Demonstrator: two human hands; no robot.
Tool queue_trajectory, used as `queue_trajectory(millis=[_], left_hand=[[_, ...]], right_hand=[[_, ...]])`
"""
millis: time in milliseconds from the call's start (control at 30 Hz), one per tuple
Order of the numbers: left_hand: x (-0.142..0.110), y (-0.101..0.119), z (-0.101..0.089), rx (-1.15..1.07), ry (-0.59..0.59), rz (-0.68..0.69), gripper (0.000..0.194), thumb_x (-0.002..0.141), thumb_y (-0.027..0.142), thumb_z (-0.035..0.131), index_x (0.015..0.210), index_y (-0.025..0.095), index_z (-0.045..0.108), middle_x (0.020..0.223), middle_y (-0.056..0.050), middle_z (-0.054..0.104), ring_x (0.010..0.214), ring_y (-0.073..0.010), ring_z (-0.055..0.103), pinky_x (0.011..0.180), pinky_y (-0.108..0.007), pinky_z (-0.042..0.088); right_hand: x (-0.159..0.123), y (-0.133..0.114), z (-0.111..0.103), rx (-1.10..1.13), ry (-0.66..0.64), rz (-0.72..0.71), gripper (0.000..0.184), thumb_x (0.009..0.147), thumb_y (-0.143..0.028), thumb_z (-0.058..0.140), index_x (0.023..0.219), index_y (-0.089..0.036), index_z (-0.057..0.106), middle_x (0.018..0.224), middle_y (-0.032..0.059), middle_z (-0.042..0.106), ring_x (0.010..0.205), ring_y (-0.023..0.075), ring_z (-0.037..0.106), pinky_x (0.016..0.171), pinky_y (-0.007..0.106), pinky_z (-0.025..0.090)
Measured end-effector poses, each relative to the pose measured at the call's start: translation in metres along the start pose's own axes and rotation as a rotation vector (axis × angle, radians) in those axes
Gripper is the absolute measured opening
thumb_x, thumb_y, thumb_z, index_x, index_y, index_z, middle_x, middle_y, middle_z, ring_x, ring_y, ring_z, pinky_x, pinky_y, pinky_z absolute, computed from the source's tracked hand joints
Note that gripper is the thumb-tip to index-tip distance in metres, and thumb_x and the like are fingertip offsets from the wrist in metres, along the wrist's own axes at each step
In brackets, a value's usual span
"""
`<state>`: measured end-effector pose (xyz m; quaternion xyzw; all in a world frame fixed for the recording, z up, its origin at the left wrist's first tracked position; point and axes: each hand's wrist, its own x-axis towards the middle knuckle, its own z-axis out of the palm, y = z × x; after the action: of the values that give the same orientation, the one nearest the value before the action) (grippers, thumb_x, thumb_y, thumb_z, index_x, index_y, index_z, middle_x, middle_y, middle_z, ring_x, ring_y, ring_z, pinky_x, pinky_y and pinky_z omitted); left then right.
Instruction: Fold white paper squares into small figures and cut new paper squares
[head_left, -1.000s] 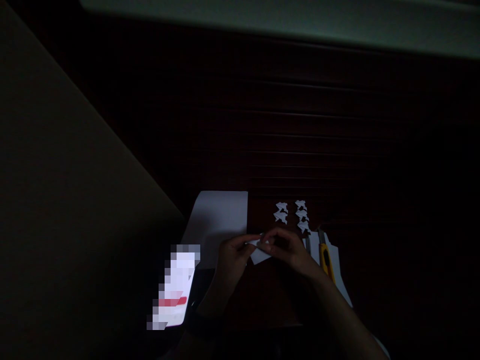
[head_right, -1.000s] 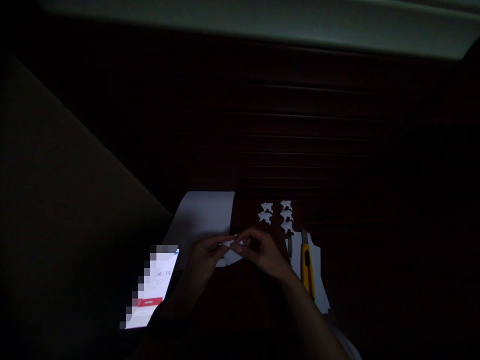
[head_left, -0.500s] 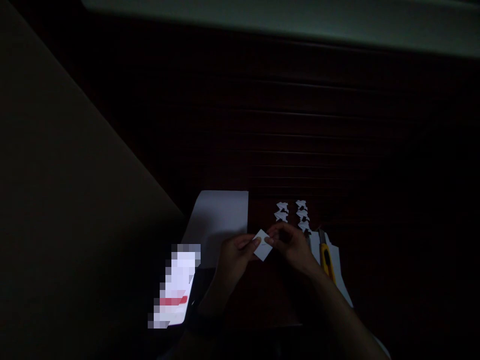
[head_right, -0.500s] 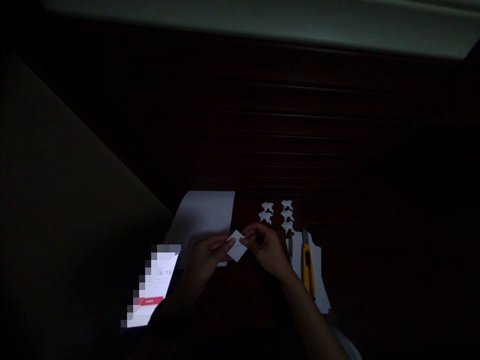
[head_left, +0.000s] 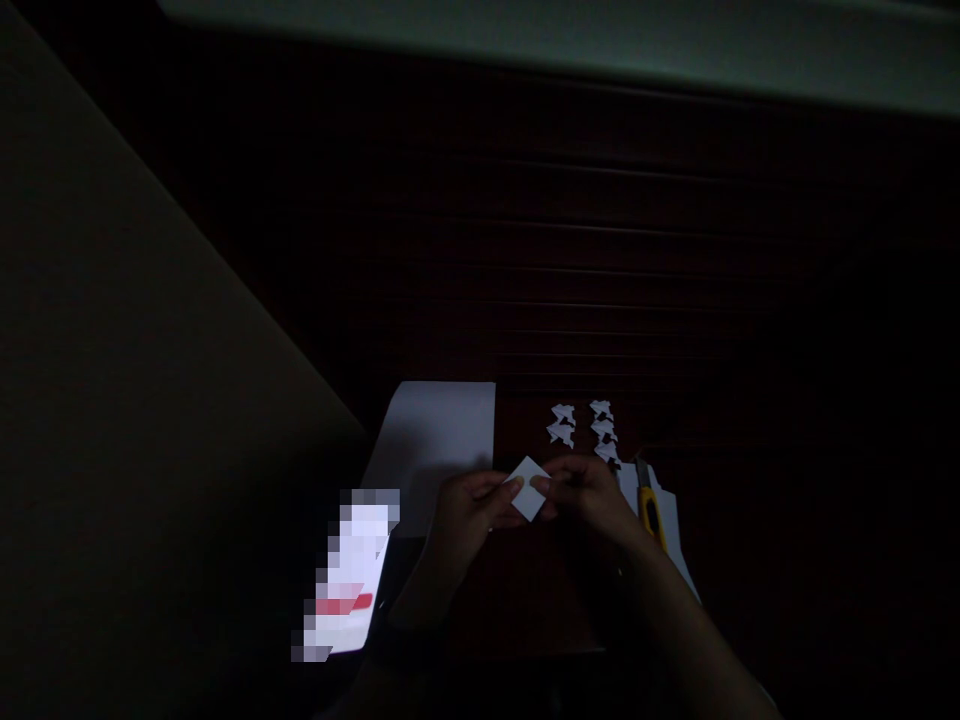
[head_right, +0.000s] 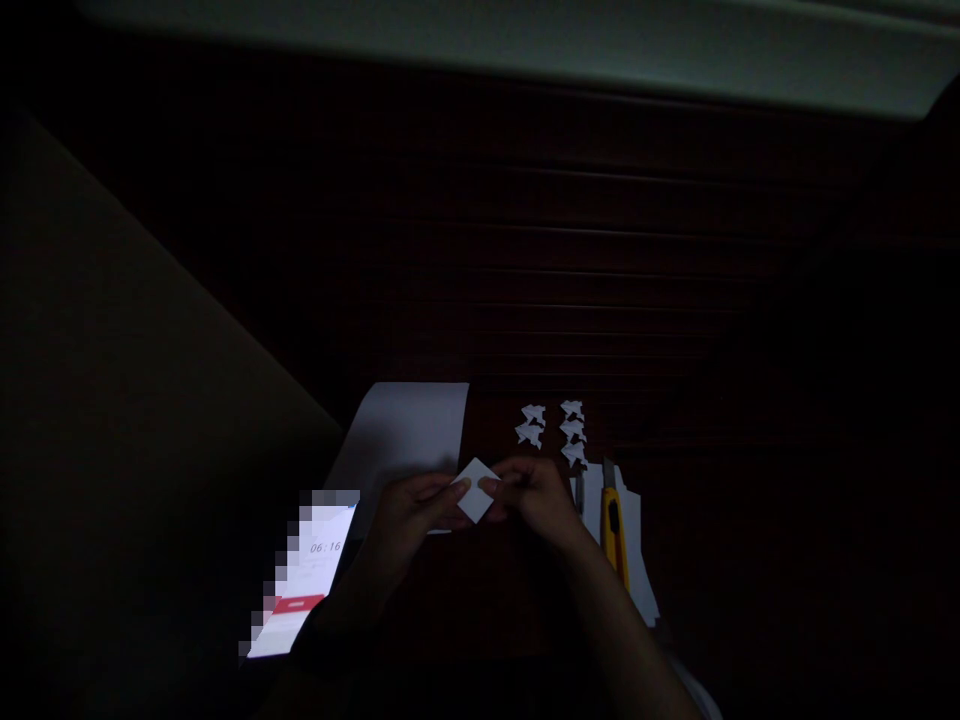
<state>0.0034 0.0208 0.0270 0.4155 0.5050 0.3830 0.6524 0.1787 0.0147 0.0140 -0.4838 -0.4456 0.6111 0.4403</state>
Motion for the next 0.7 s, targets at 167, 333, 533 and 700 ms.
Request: queue_trajectory(millis=[167,333,533,700], left_hand=[[-0.0025,0.002,-0.0015,0.016,-0.039,0.032,0.025,0.072,0.034,0.069,0.08,0.01,0.069,0.068,-0.006,0.07,0.059,-0.0167,0.066,0.057,-0.027,0.057],[-0.0012,-0.0004,-0.0025,-0.006,-0.121,-0.008,0.028,0.069,0.031,0.072,0.087,0.01,0.068,0.079,-0.009,0.072,0.065,-0.0192,0.067,0.06,-0.03,0.057],[-0.0022,0.0015,-0.0037,0.002,-0.07,-0.03,0.029,0.065,0.029,0.075,0.084,0.008,0.07,0.075,-0.01,0.072,0.062,-0.0191,0.067,0.058,-0.029,0.056],[-0.0033,0.0007,-0.0089,-0.067,-0.152,-0.016,0.034,0.068,0.028,0.073,0.097,0.011,0.07,0.087,-0.012,0.072,0.072,-0.0208,0.067,0.065,-0.032,0.056]], right_hand=[[-0.0011,-0.0046,-0.0008,0.041,-0.013,0.048,0.024,0.072,-0.036,0.07,0.077,-0.012,0.068,0.051,0.0017,0.064,0.043,0.0123,0.057,0.047,0.023,0.044],[-0.0014,-0.0015,-0.002,0.026,-0.075,0.007,0.024,0.074,-0.034,0.069,0.087,-0.015,0.067,0.058,0.0006,0.065,0.048,0.0129,0.059,0.048,0.024,0.047],[-0.0023,-0.0004,-0.0031,0.077,-0.113,-0.002,0.029,0.068,-0.025,0.075,0.094,-0.016,0.068,0.061,-0.0008,0.066,0.052,0.0123,0.06,0.052,0.024,0.048],[-0.0031,-0.0034,-0.0044,0.143,-0.099,0.033,0.031,0.067,-0.023,0.075,0.097,-0.016,0.07,0.063,0.0012,0.068,0.05,0.0122,0.06,0.051,0.024,0.048]])
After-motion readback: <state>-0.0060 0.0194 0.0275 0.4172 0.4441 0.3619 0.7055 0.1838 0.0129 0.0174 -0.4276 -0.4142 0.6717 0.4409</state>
